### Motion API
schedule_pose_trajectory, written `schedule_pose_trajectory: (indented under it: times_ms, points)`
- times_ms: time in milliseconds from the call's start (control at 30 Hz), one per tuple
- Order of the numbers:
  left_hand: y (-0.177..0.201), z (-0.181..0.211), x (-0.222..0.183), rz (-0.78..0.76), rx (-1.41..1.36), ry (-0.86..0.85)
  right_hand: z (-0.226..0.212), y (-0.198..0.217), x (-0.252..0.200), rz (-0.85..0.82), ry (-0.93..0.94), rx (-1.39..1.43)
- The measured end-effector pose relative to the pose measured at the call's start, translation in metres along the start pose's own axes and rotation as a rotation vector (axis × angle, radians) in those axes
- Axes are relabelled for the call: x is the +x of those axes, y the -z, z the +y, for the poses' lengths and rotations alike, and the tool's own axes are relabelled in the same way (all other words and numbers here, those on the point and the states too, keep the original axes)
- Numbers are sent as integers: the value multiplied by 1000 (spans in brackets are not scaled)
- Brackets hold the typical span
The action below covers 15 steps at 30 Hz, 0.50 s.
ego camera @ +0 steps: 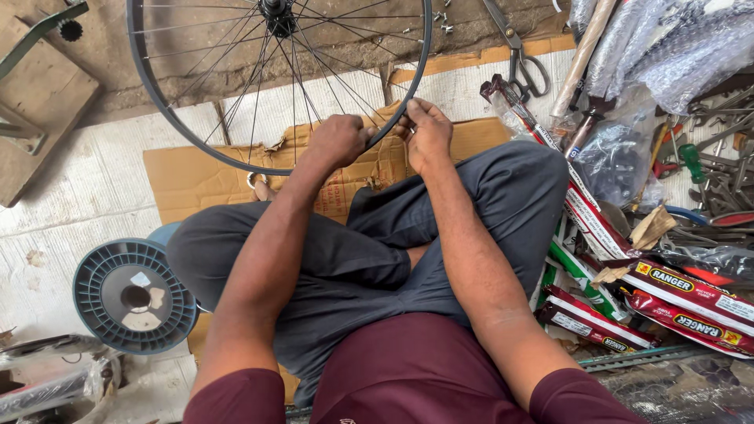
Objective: The person inserts and arranges metal spokes through the central hub and attaches them to the rim of a bicycle wheel while sitting on the floor.
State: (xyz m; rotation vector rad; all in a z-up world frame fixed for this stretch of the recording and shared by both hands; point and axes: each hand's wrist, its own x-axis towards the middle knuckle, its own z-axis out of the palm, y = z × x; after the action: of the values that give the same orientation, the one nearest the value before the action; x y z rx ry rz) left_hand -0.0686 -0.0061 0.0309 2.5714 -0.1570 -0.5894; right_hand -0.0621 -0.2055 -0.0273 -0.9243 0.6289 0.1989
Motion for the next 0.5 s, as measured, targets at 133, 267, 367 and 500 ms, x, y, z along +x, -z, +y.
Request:
schedule_pose_trajectory:
  times_ms: [133,267,367,500]
  points:
    - [13,12,3,295,3,-17,2,-5,-4,14,11,-60]
    - [13,18,24,178,192,-118,7,-8,-8,11,40,-105]
    - [7,18,26,79,212,-90,9,-9,-14,-13,24,-103]
    - [-18,9,45,229,80,-123,11,-11,-22,42,20,-200]
